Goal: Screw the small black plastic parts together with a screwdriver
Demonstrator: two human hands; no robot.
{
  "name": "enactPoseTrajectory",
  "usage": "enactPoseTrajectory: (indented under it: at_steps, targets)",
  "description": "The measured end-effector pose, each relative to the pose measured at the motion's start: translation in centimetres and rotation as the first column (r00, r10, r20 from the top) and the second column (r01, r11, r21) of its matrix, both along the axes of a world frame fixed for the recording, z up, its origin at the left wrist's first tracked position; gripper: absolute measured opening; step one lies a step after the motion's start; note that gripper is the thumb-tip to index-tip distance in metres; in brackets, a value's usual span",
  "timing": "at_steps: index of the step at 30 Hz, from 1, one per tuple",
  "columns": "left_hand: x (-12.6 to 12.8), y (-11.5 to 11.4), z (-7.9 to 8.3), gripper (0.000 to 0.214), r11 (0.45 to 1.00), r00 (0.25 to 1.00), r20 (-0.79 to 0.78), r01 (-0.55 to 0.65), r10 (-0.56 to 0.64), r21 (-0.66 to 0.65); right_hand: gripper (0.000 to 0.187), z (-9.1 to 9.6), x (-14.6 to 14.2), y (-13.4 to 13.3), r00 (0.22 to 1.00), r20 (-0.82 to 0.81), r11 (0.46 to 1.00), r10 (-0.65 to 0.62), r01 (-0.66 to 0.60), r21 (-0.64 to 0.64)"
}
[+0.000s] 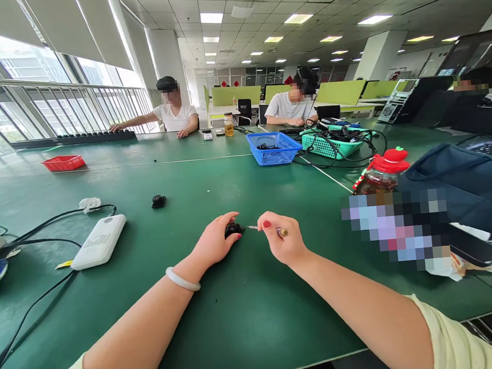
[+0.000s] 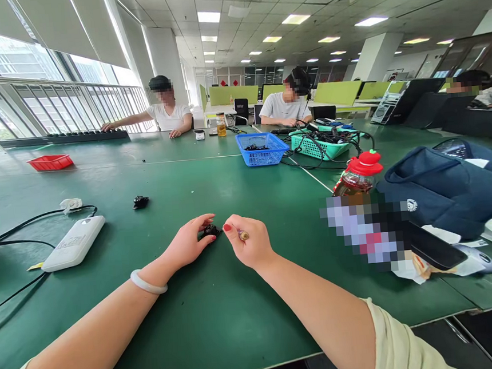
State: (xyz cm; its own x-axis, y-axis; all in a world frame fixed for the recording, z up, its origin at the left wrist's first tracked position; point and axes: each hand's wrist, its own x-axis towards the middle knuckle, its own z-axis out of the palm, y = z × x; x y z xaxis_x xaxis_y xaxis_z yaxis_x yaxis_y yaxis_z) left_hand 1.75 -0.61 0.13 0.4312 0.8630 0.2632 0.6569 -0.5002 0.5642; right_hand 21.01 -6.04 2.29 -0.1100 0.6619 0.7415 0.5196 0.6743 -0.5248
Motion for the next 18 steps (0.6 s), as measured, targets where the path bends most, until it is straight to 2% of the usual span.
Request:
enactPoseTrajectory:
  at_steps: [5,11,18]
  targets:
    - [0.06,0.12,0.06,0.047,0.997,0.996,-0.032,-0.083,0.083,0.009,0.044,-0.19,-0.06,-0.17,0.997,0.048,0.998,0.054,-0.054,0.015]
    - [0.19,0.13,0.2,0.044,0.999,0.999,-0.012,-0.044,0.043,-0.03,0.033,-0.15,-0.48,-0.31,0.981,0.173,0.995,0.093,-0.095,0.001]
    - [0.07,0.33,-0.07,0.047,0.995,0.999,0.041,-0.007,0.011,-0.095,0.028,-0.46,-0.56,0.04,0.975,0.191,0.993,0.114,-0.113,-0.012]
